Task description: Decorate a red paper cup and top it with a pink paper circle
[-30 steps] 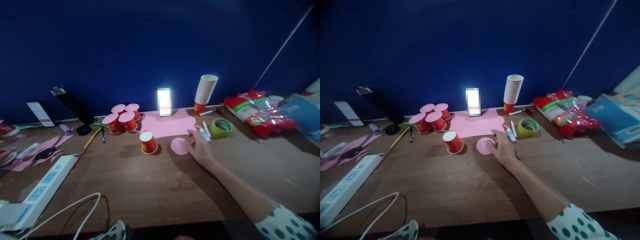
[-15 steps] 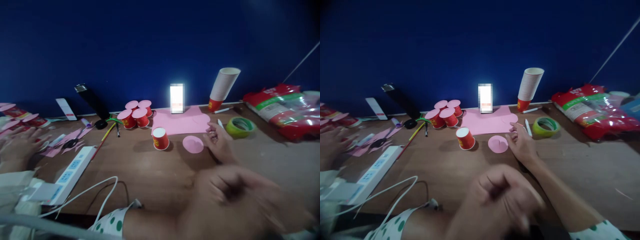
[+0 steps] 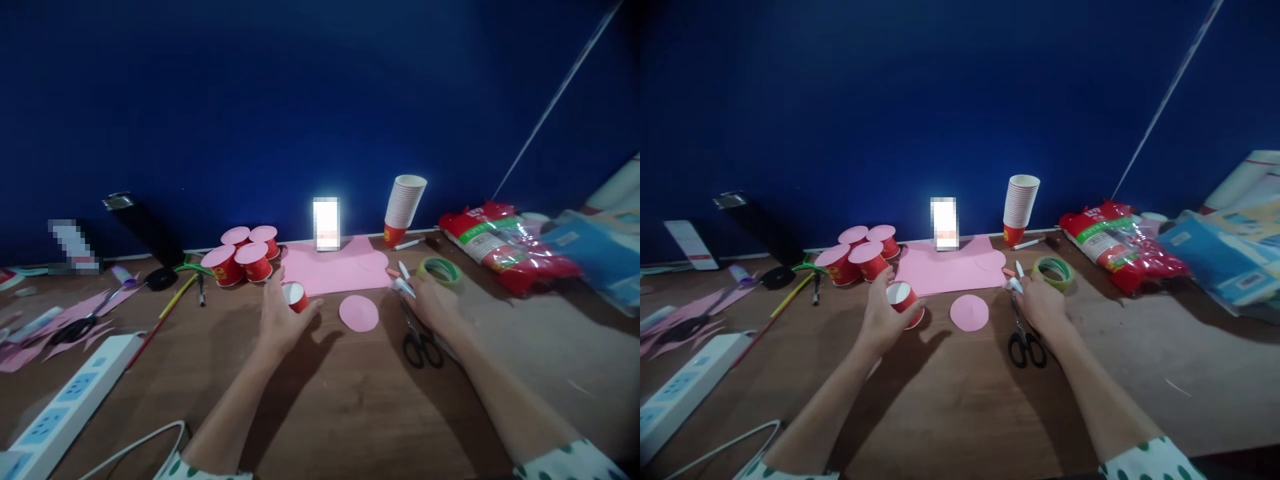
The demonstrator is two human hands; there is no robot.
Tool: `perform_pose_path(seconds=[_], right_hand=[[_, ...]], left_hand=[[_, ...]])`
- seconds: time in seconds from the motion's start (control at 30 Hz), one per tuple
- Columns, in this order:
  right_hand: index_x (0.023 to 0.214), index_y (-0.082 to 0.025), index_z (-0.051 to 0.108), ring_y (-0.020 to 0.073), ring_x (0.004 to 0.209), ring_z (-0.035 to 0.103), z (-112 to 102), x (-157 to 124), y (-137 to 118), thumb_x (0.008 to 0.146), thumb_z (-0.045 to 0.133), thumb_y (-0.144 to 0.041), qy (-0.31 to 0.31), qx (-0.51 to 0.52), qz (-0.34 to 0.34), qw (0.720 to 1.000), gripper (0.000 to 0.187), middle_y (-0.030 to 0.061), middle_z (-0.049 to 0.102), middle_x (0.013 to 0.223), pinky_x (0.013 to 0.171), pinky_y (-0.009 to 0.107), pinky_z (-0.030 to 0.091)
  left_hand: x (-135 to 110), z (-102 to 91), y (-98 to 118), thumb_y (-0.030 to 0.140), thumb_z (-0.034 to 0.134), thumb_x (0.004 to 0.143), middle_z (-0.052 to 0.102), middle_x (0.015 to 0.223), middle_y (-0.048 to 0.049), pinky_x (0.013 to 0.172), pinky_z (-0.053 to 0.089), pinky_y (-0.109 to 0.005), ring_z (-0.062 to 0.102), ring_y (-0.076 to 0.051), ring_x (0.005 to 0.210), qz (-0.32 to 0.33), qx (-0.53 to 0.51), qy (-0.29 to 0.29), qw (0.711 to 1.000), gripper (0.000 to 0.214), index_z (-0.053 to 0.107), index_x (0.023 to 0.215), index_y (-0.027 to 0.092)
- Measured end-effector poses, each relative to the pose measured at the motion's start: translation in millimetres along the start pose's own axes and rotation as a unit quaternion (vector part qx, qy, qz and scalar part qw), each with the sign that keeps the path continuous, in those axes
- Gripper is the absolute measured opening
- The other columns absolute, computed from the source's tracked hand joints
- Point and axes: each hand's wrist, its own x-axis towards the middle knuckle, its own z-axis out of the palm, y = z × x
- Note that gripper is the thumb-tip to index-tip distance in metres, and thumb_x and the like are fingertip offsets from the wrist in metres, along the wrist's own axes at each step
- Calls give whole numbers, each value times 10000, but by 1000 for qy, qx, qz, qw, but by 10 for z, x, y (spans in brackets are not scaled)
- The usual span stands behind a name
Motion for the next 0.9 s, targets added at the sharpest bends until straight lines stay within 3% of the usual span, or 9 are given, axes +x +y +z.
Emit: perform_pose_path(seconds=[0.17,0.37,0.57,0.7,0.9], right_hand=[[972,-158,669,316,827,685,-25,-37,-16,881,560,-306,-14,20,19,1000,205,183,664,987,646,369,479],[996,-149,611,286,783,671,-13,-5,15,891,504,-363,26,102,40,994,262,141,681,864,654,346,462],[1147,-165,509,203,799,643,62,-82,-247,976,266,-289,74,236,-38,968,322,88,685,928,698,295,478],[1066,-185,554,215,774,617,-13,-232,-579,956,310,-282,83,330,-129,932,285,68,673,867,686,310,458],[1066,-178,574,228,859,628,-115,-257,-815,951,381,-287,71,333,-173,924,250,89,686,961,753,326,449]], left_hand=[[-62,111,45,346,774,636,462,1289,-163,1019,402,-497,507,-305,1174,-25,-73,52,996,937,269,1405,164],[-125,237,54,360,811,574,519,1217,-129,950,461,-451,567,-275,1082,-97,-107,35,989,825,392,1257,163],[-151,330,43,325,793,601,625,1058,-72,863,498,-397,617,-236,960,-99,-172,-32,980,616,499,1123,181],[-147,311,75,317,748,671,645,1093,-81,905,482,-409,616,-241,1004,-91,-194,-27,976,537,534,1148,195],[-183,306,46,346,666,777,621,1151,-72,971,455,-407,614,-209,1035,-96,-283,6,954,510,465,1231,230]])
